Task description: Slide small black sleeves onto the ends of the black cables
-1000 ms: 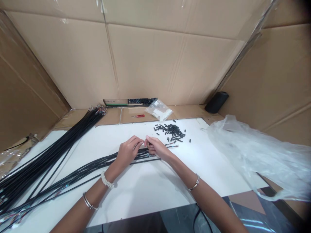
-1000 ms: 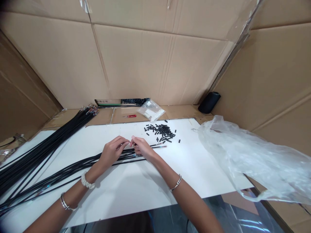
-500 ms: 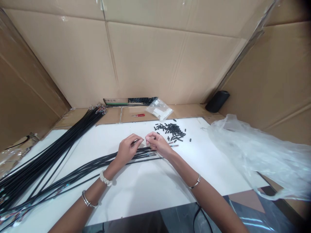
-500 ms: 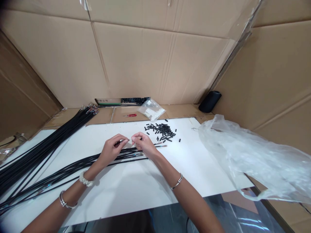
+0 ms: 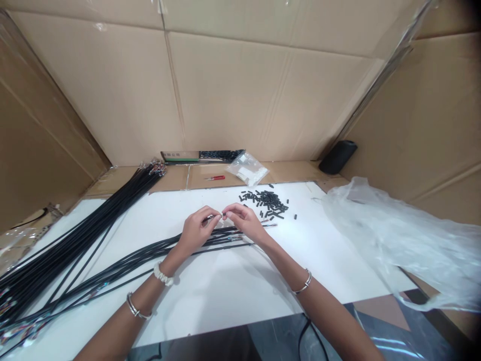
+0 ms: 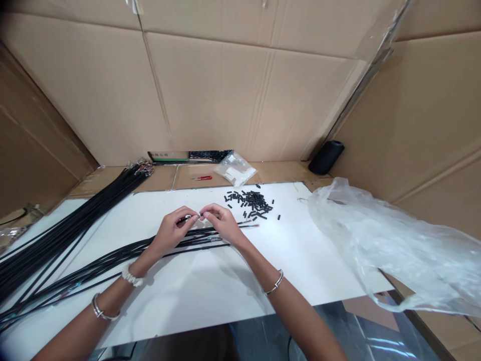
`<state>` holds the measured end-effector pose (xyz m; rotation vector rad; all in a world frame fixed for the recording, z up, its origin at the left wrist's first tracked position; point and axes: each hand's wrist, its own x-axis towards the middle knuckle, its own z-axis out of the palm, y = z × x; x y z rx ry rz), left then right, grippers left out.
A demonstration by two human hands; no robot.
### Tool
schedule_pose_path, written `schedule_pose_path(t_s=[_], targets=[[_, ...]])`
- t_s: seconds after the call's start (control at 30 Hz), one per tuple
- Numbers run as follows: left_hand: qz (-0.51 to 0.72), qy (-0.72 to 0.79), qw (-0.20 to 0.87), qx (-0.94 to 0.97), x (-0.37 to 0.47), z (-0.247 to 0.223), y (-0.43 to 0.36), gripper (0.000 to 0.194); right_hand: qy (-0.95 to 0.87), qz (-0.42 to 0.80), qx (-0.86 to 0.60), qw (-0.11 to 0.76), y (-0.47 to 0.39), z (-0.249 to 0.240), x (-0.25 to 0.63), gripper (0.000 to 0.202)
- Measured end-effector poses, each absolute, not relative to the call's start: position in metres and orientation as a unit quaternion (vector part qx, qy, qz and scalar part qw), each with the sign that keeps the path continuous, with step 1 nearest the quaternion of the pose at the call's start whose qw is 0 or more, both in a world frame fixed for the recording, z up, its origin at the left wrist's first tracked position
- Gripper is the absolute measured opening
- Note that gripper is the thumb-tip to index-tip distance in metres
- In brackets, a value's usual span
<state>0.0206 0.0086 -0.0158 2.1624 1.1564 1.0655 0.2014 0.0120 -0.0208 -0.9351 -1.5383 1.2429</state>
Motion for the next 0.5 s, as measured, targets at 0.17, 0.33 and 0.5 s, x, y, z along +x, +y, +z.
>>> schedule_pose_path(t_s=[0.17,0.33,0.5], targets=[[0.377,0.423,0.228,0.792,0.0199,-0.0167,0.0087,0.021,-0.683,0.436,-0.376,0.45,0.0119,-0.0225,0.204,0.018],[0.368,0.426,0.222,0.796,0.0183,-0.0182,0.0095,0.021,-0.724,0.373,-0.377,0.44,0.0098,-0.0215,0.2042,0.017],[0.358,0.436,0.226,0.794,0.0178,-0.0196,0.0098,0.02,-0.761,0.305,-0.37,0.437,0.0096,-0.021,0.2042,0.017]])
